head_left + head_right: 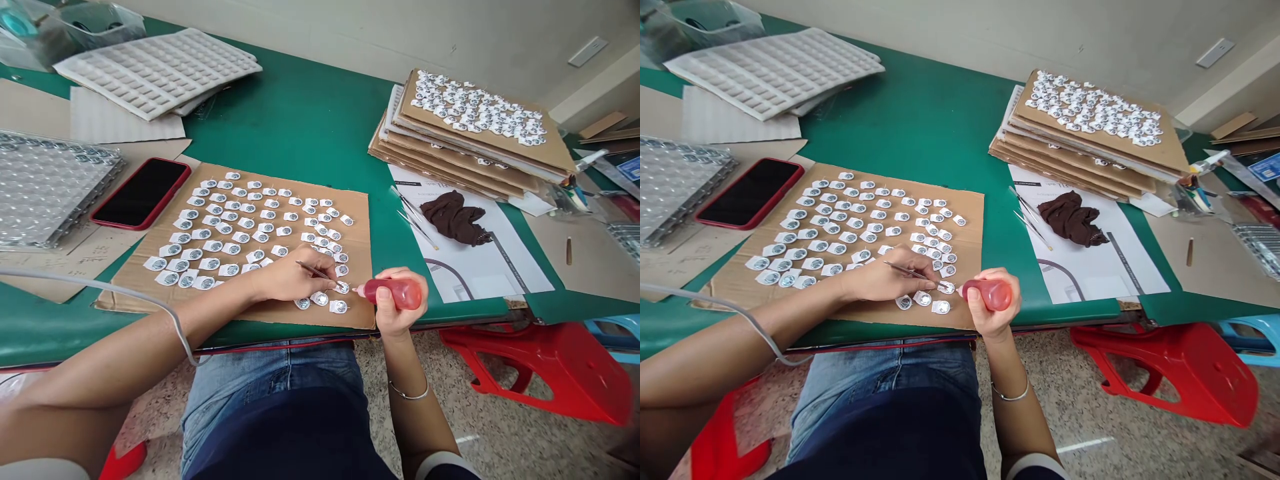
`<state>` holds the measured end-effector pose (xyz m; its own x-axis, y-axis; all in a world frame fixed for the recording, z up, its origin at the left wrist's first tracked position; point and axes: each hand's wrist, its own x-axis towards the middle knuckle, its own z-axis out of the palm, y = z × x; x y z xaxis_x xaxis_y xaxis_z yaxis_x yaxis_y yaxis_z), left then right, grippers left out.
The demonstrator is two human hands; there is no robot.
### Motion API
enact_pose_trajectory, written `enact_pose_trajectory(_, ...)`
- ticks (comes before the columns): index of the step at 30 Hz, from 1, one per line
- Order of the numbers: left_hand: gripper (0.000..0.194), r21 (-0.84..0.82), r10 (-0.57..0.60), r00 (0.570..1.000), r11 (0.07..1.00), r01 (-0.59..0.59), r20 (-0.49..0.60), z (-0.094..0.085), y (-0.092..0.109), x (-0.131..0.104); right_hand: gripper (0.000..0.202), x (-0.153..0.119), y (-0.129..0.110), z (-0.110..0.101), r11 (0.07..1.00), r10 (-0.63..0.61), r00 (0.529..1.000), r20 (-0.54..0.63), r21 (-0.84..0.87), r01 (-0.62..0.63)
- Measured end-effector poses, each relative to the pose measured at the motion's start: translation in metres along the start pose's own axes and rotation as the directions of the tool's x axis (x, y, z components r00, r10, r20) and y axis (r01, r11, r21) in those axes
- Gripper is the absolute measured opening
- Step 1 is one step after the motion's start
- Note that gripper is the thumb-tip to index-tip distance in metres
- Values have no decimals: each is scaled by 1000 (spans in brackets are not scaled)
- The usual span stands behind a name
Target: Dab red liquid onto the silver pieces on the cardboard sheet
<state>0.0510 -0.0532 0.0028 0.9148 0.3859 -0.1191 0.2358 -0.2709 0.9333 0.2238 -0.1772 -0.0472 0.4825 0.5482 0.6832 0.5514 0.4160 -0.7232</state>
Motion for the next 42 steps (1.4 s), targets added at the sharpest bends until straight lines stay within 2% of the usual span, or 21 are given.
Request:
enact_pose_trajectory(11,13,-8,5,1000,1000,-5,-3,1,0,1,25,0,0,0,998,5,1000,14,64,-6)
enact_pose_trajectory(19,14,3,4,1000,1000,-4,-9,1,0,0,24,1,2,-1,999,28,999,41,31,-29)
enact_pose_trajectory(42,10,37,40,999,999,-39,-17,0,0,1,26,1,1,0,996,42,997,72,77,-47)
